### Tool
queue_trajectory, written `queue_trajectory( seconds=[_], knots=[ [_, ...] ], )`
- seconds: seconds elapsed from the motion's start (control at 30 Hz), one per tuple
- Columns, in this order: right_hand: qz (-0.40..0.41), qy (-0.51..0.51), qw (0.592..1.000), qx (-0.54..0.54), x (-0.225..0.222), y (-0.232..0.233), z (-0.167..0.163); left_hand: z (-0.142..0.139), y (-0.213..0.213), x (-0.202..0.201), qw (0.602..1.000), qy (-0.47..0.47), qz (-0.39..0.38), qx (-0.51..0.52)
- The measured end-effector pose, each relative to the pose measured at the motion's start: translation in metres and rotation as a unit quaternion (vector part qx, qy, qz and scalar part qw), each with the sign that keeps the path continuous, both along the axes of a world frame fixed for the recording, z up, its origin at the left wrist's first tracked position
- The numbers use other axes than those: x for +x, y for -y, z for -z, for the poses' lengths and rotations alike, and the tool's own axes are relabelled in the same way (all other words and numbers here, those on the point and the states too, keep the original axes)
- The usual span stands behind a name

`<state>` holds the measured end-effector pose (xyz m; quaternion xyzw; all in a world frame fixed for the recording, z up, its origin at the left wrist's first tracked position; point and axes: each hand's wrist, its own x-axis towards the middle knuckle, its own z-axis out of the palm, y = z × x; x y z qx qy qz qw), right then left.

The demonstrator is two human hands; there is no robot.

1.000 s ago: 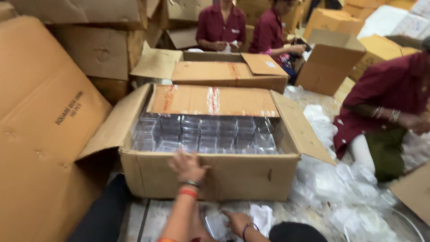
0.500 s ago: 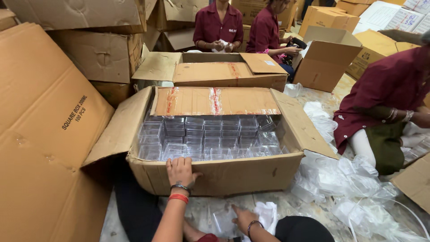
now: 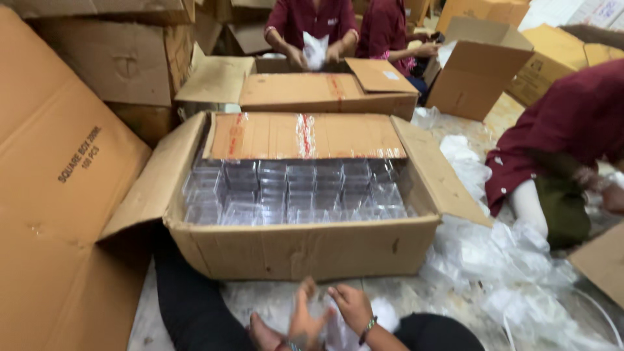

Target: The person sits on the floor and repeatedly takes clear plastic containers from a cardboard box, places them into small plastic bags, and sets the bags aside. The person also handles a larger white bag and continues the same packing cycle.

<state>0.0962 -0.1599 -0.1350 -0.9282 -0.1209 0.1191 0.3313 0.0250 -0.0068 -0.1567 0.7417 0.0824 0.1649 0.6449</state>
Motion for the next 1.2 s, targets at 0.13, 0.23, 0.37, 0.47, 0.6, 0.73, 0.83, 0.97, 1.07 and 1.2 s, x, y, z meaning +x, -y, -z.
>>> queue_trajectory(
  seconds=[0.13, 0.23, 0.37, 0.47, 0.6, 0.73, 0.83, 0.97, 1.07, 1.2],
  knots=[
    [-0.038, -0.067, 0.917, 0.39, 0.003, 0.002, -0.005, 0.018, 0.021, 0.009, 0.989, -0.007, 0.111, -0.101],
    [-0.031, -0.052, 0.92, 0.386, -0.001, 0.01, -0.003, 0.025, 0.014, 0.007, 0.992, -0.108, 0.054, -0.043],
    [-0.036, -0.118, 0.934, 0.336, -0.003, 0.021, 0.014, 0.039, 0.01, 0.0, 0.972, -0.233, -0.022, 0.03],
    [0.002, -0.097, 0.941, 0.325, -0.002, 0.029, 0.036, 0.055, 0.012, 0.01, 0.986, -0.116, -0.043, 0.109],
    [0.072, -0.083, 0.87, 0.48, 0.02, 0.044, 0.058, 0.068, 0.011, 0.037, 0.98, -0.186, 0.075, 0.002],
    [0.125, -0.082, 0.852, 0.503, 0.036, 0.05, 0.062, 0.077, 0.007, 0.032, 0.977, -0.192, 0.087, -0.001],
    [0.144, -0.137, 0.818, 0.539, 0.035, 0.04, 0.062, 0.082, 0.007, 0.025, 0.975, -0.201, 0.091, -0.004],
    [0.106, -0.144, 0.843, 0.508, 0.03, 0.027, 0.06, 0.09, 0.016, 0.03, 0.973, -0.212, 0.086, -0.005],
    [0.079, -0.14, 0.857, 0.49, 0.03, 0.028, 0.058, 0.096, 0.027, 0.039, 0.973, -0.219, 0.078, -0.004],
    [0.11, -0.119, 0.883, 0.441, 0.03, 0.03, 0.054, 0.098, 0.029, 0.035, 0.972, -0.225, 0.065, -0.006]
  ],
)
